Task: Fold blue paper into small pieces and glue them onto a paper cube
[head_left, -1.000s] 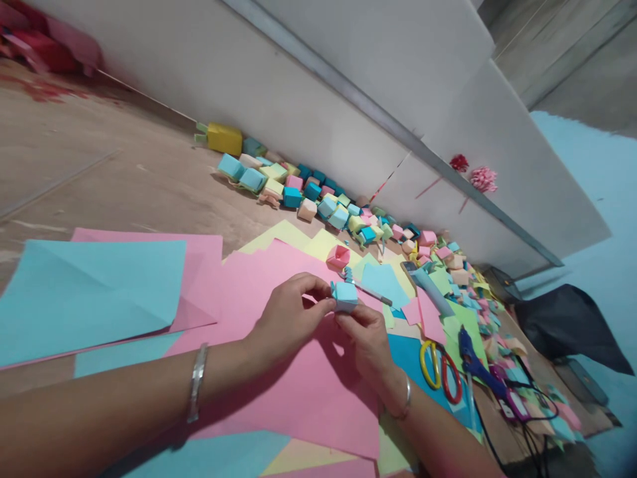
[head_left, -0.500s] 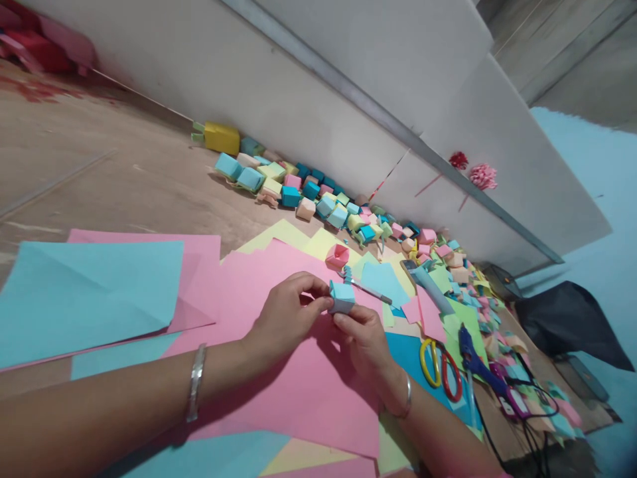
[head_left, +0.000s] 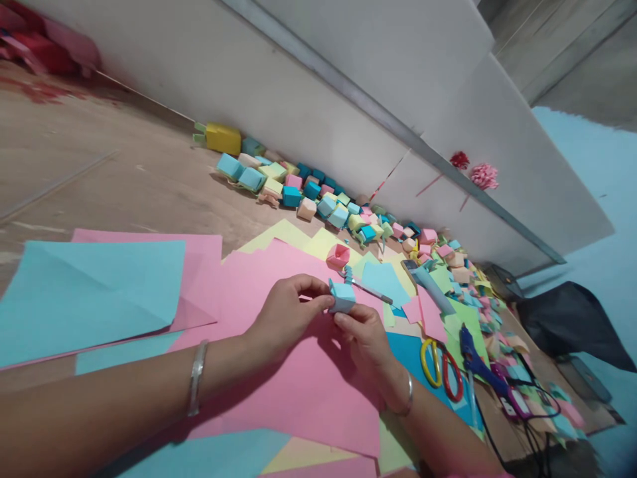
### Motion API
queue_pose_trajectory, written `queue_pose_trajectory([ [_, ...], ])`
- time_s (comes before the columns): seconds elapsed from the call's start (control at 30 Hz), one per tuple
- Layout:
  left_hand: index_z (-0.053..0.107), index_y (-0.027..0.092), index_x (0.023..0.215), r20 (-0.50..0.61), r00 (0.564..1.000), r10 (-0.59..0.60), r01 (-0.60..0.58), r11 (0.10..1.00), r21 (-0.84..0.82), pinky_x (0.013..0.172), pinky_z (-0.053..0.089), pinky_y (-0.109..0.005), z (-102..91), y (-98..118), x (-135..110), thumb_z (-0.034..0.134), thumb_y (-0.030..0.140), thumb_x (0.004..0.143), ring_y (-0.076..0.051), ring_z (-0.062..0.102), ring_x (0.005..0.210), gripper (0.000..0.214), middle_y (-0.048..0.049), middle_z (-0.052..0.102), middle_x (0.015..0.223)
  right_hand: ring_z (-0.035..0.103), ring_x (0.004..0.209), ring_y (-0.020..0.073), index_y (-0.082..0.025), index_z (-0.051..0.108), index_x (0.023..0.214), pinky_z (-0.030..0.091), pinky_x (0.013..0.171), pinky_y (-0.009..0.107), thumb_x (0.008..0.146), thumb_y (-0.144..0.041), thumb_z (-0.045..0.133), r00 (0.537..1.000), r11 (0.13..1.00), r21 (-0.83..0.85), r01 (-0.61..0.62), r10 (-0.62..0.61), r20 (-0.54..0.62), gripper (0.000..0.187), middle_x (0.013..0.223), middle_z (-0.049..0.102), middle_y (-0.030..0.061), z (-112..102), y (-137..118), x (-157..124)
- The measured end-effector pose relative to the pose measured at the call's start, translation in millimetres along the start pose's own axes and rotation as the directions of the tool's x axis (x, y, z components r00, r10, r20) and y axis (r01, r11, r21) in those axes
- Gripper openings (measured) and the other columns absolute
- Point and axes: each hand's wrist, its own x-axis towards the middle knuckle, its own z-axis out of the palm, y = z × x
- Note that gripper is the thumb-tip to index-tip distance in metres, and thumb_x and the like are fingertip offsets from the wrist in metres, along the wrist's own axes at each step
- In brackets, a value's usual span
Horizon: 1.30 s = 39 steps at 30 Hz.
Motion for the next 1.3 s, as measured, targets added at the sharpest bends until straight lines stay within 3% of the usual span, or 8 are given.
queue_pose_trajectory([
  [0.27, 0.070, 0.014, 0.071, 0.040, 0.999, 0.020, -0.018, 0.999, -0.047, 0.058, 0.049, -0.029, 0.4, 3, -2, 0.067, 0.024, 0.070, -0.017, 0.060, 0.068, 0.010, -0.0070, 0.067, 0.080, 0.054, 0.061, 0.0078, -0.014, 0.076, 0.082, 0.044, 0.060, 0.021, 0.064, -0.027, 0.084, 0.988, 0.986, 0.071, -0.150, 0.147, 0.046, 0.024, 0.072, 0.068, 0.0019, -15, 2, 7],
  [0.57, 0.069, 0.014, 0.069, -0.043, 0.999, -0.003, 0.005, 1.000, 0.026, 0.056, 0.045, -0.026, -0.6, 7, -3, 0.068, 0.019, 0.065, -0.015, 0.056, 0.066, 0.006, -0.0054, 0.066, 0.075, 0.042, 0.050, 0.0055, -0.013, 0.074, 0.073, 0.034, 0.049, 0.020, 0.066, -0.030, 0.083, 0.993, 0.995, -0.014, -0.099, 0.099, 0.063, 0.020, 0.054, 0.053, -0.0029, -10, 2, 0],
  [0.8, 0.069, 0.013, 0.072, -0.023, 0.995, -0.095, 0.095, 0.995, 0.001, 0.051, 0.040, -0.025, -1.1, 9, -3, 0.070, 0.022, 0.065, -0.013, 0.051, 0.057, 0.012, -0.0038, 0.062, 0.064, 0.046, 0.048, 0.0077, -0.012, 0.074, 0.072, 0.029, 0.045, 0.020, 0.066, -0.035, 0.082, 0.993, 0.992, -0.061, -0.106, 0.109, 0.038, 0.025, 0.054, 0.057, 0.0009, -10, 6, -3],
  [1.13, 0.070, 0.014, 0.068, -0.001, 0.995, -0.096, 0.096, 0.995, -0.040, 0.056, 0.042, -0.025, 2.4, 20, -9, 0.070, 0.023, 0.065, -0.013, 0.052, 0.063, 0.009, -0.0035, 0.064, 0.070, 0.046, 0.052, 0.0074, -0.012, 0.073, 0.070, 0.034, 0.049, 0.021, 0.064, -0.030, 0.084, 0.999, 0.999, -0.021, -0.047, 0.047, 0.007, 0.022, 0.056, 0.058, 0.0003, -10, 4, 0],
  [1.3, 0.070, 0.015, 0.071, -0.024, 1.000, 0.005, -0.004, 1.000, 0.030, 0.062, 0.044, -0.022, -2.1, 23, -5, 0.071, 0.027, 0.069, -0.013, 0.055, 0.071, 0.013, -0.0039, 0.066, 0.075, 0.054, 0.059, 0.0076, -0.015, 0.071, 0.077, 0.044, 0.056, 0.019, 0.067, -0.030, 0.083, 0.999, 0.986, 0.162, -0.033, 0.035, -0.012, 0.021, 0.071, 0.065, 0.0023, -16, -2, 6],
])
